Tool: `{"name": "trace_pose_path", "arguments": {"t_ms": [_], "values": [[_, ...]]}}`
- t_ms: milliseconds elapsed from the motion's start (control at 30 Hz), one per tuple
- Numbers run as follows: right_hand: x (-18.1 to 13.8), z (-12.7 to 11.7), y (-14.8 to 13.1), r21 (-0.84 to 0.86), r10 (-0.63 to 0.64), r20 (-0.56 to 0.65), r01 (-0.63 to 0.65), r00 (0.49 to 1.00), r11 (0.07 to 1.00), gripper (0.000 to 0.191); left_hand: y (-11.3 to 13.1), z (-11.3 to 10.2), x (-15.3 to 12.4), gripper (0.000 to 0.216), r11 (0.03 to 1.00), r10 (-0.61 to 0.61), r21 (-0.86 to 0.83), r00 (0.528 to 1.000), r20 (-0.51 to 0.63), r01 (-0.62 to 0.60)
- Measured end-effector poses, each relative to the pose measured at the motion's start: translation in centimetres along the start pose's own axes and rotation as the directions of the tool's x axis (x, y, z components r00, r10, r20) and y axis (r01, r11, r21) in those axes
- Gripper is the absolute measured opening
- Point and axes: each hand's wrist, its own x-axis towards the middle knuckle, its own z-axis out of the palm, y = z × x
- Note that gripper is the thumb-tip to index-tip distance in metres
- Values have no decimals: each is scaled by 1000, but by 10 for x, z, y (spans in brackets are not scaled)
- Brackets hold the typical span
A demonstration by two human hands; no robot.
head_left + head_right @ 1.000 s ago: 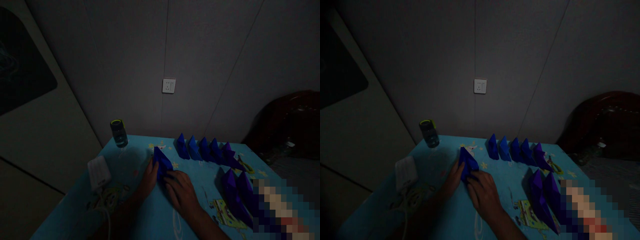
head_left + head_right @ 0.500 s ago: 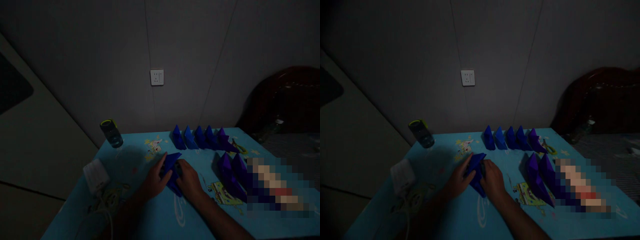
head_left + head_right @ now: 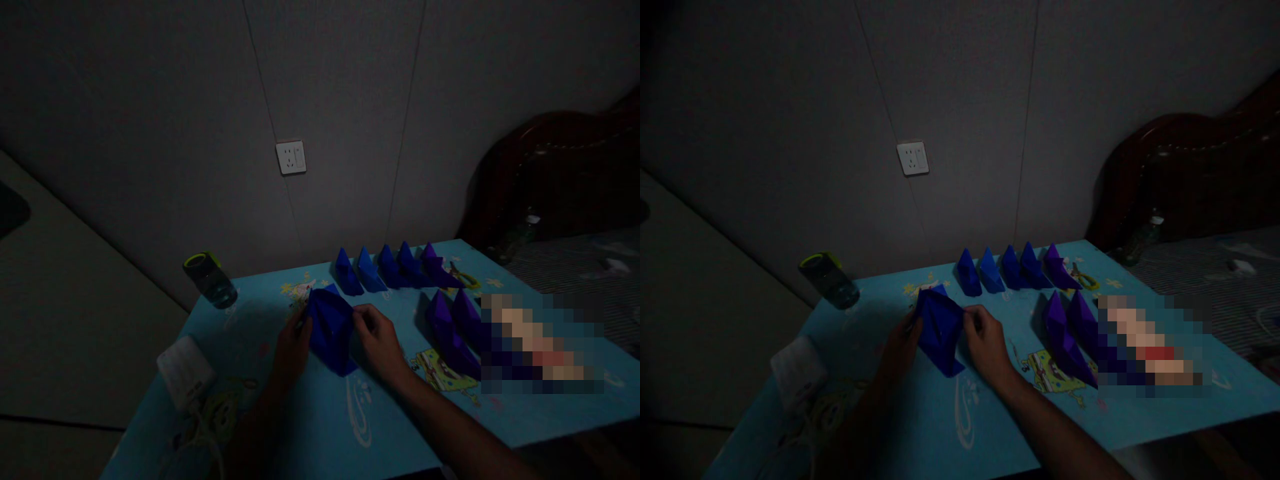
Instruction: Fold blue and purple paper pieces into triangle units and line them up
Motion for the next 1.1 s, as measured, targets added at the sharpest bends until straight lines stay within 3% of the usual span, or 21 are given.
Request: {"name": "trace_pose_path", "arguments": {"t_ms": [100,267,400,600,700,933,1100], "values": [[5,-1,1,145,66,-10,-64,998,987,27,3,-3,0,52,999,-44,3,999,12,44],[9,1,4,385,189,150,-233,971,893,33,8,-8,1,50,1000,14,-2,996,-85,-14],[4,6,3,407,164,183,-226,969,885,32,4,-7,-1,43,973,79,223,991,-111,-52],[-4,9,-3,395,120,241,-210,963,894,32,-5,1,-5,45,873,175,460,984,13,-161],[-4,8,-5,377,102,233,-186,967,907,33,-3,1,-6,44,870,184,463,983,17,-171],[-6,9,-6,362,112,209,-184,971,914,33,8,-1,-6,36,900,98,433,991,-90,-49],[-1,7,-4,437,213,221,-292,952,851,37,9,0,-5,31,945,48,328,995,-88,-16]]}}
